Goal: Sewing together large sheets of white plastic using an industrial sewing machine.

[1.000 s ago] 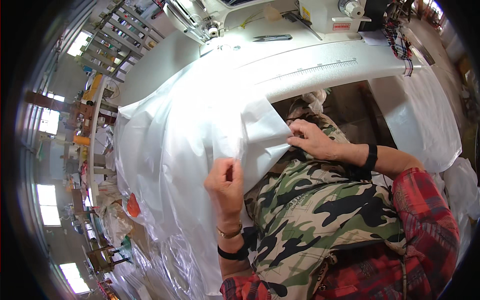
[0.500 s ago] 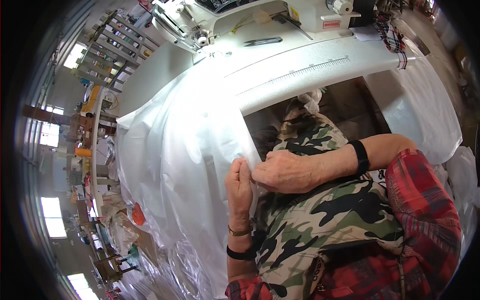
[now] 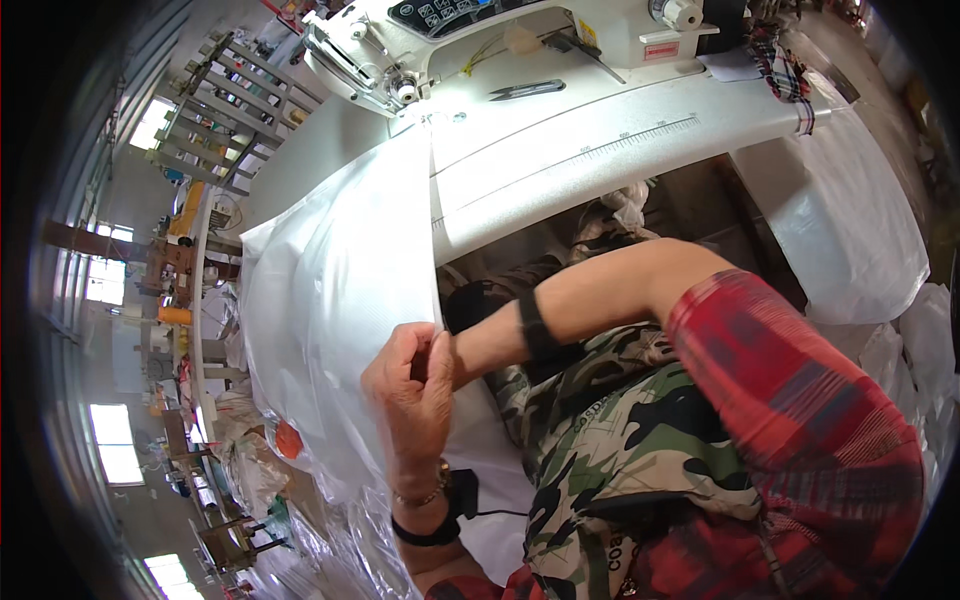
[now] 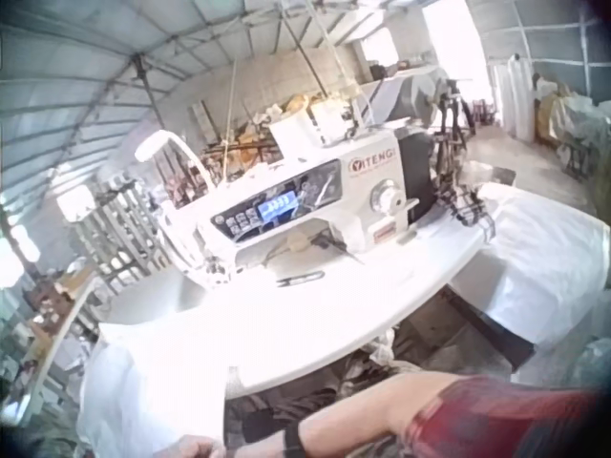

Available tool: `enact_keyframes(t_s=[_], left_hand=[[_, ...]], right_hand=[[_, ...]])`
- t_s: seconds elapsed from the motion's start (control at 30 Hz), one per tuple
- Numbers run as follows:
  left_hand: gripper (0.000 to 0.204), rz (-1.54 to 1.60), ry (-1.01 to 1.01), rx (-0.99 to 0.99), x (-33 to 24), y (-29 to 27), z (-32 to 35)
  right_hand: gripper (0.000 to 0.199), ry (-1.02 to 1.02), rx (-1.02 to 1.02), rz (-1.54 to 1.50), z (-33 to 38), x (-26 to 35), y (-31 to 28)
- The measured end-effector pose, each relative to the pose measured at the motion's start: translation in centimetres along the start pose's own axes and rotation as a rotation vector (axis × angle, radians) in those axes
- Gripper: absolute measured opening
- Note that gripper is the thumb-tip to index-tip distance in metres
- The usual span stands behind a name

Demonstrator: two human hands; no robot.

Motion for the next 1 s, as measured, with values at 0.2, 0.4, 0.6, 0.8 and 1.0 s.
enact_keyframes(t_s=[0.2, 0.4, 0.6, 0.8, 1.0], left_hand=[[0.006, -0.147, 0.046, 0.147, 3.2, 4.0, 2.9], [0.005, 0.094, -0.208, -0.123, 7.1, 6.6, 5.7], [0.016, 0.529, -0.419, -0.239, 10.6, 7.3, 7.7], [0.039, 0.654, -0.531, -0.337, 8.2, 5.9, 7.7], [0.037, 0.427, -0.345, -0.383, 6.4, 4.9, 6.6]], right_hand=[[0.018, 0.091, 0.263, 0.808, 5.2, -1.1, -2.6], [0.026, 0.671, 0.436, 1.613, 4.3, 9.8, -4.7], [0.012, -0.075, 0.573, 1.974, -1.8, 16.2, -3.2], [0.023, -0.036, 0.807, 1.749, -0.8, 13.9, -1.4], [0.022, -0.057, 0.85, 1.72, -1.2, 13.7, -0.8]])
Point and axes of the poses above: each hand's wrist, its own z-axis away from the middle knuckle, its own y-axis out of the palm, x = y × z, the point moved 7 cm from there along -z, towards the middle knuckle
